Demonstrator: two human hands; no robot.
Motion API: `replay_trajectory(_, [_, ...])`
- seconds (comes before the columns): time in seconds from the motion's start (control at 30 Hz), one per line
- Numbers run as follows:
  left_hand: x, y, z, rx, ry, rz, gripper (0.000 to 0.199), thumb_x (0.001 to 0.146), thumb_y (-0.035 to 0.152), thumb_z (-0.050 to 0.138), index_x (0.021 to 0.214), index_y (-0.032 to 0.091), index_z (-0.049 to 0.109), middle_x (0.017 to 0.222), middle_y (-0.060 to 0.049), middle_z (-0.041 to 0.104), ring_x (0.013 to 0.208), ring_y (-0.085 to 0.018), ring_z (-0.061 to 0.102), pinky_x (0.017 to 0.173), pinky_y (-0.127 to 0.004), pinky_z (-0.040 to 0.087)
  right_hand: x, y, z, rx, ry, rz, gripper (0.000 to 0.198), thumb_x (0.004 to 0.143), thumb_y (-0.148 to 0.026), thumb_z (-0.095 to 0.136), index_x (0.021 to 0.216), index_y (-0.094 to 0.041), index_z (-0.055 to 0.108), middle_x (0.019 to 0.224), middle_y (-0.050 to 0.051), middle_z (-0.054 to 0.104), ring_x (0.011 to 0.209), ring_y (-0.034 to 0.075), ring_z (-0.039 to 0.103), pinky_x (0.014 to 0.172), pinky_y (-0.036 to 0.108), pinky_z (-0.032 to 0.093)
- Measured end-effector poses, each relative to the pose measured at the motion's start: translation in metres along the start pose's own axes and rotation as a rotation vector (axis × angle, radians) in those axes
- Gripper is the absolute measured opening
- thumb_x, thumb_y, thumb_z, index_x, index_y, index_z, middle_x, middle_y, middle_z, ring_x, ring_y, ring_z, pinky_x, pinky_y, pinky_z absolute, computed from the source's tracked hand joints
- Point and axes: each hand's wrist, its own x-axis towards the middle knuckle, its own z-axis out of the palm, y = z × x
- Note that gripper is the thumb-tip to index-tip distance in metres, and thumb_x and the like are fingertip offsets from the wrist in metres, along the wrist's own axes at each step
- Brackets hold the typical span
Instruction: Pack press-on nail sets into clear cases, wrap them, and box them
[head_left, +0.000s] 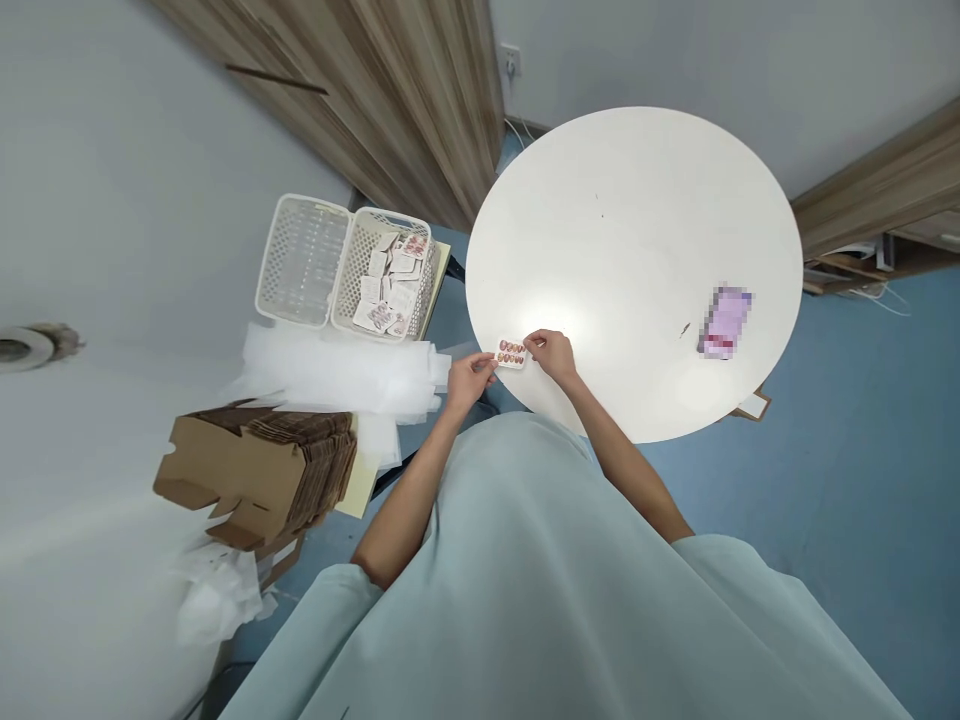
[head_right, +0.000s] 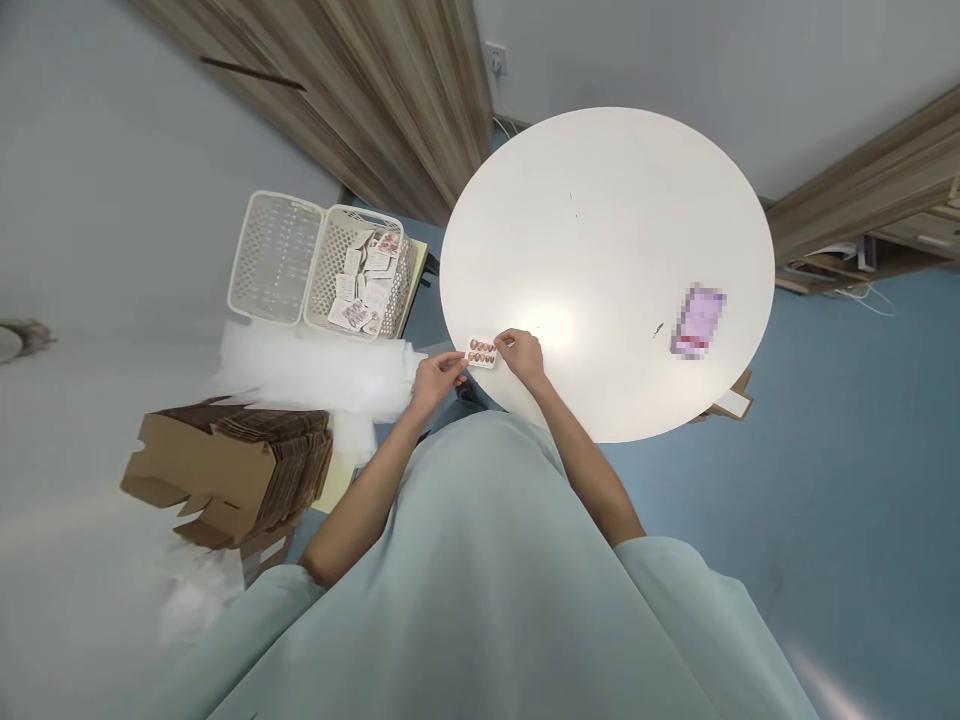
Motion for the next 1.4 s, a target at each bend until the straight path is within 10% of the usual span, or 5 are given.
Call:
replay_trajectory(0.47, [0.030,-0.016,-0.047,0.189,-0.136,0.064,0.028,0.087,0.033,0.073,0.111,0.020,0.077,0.102,-0.009,0.082,0.068,-0.021,0.074,0.078,-0.035,0.058,-0.004,-0.015,0.032,-0.249,0.122,0.093,0.027,0.097,-0.031,0.059,0.115,-0.022,0.078,0.112,0.007,0.080,0.101,0.022,0.072,0.089,0.032,0.053])
replay_trajectory(0.8, [0.022,-0.016,-0.182,-0.071,-0.014,0.187,0.038,0.089,0.047,0.070,0.119,0.024,0.076,0.112,-0.007,0.079,0.080,-0.022,0.078,0.080,-0.035,0.060,-0.034,-0.118,0.069,-0.166,0.132,-0.075,0.029,0.097,-0.046,0.058,0.106,-0.025,0.077,0.103,0.003,0.079,0.075,0.019,0.073,0.079,0.034,0.057])
replay_trajectory(1.1, [0.073,-0.036,-0.319,0.108,0.316,0.281,0.032,0.092,0.032,0.066,0.121,0.018,0.073,0.125,-0.013,0.074,0.100,-0.026,0.074,0.091,-0.039,0.059,-0.038,-0.189,0.127,-0.182,0.157,-0.174,0.031,0.097,-0.050,0.060,0.104,-0.026,0.079,0.111,0.006,0.079,0.086,0.022,0.070,0.084,0.038,0.057])
replay_trajectory(1.4, [0.154,-0.040,-0.378,0.393,0.372,0.318,0.046,0.092,0.027,0.065,0.135,0.011,0.063,0.142,-0.021,0.058,0.136,-0.038,0.053,0.119,-0.052,0.040,-0.043,-0.225,0.169,-0.207,0.188,-0.147,0.035,0.098,-0.053,0.058,0.104,-0.025,0.079,0.110,0.007,0.080,0.085,0.023,0.070,0.084,0.039,0.056])
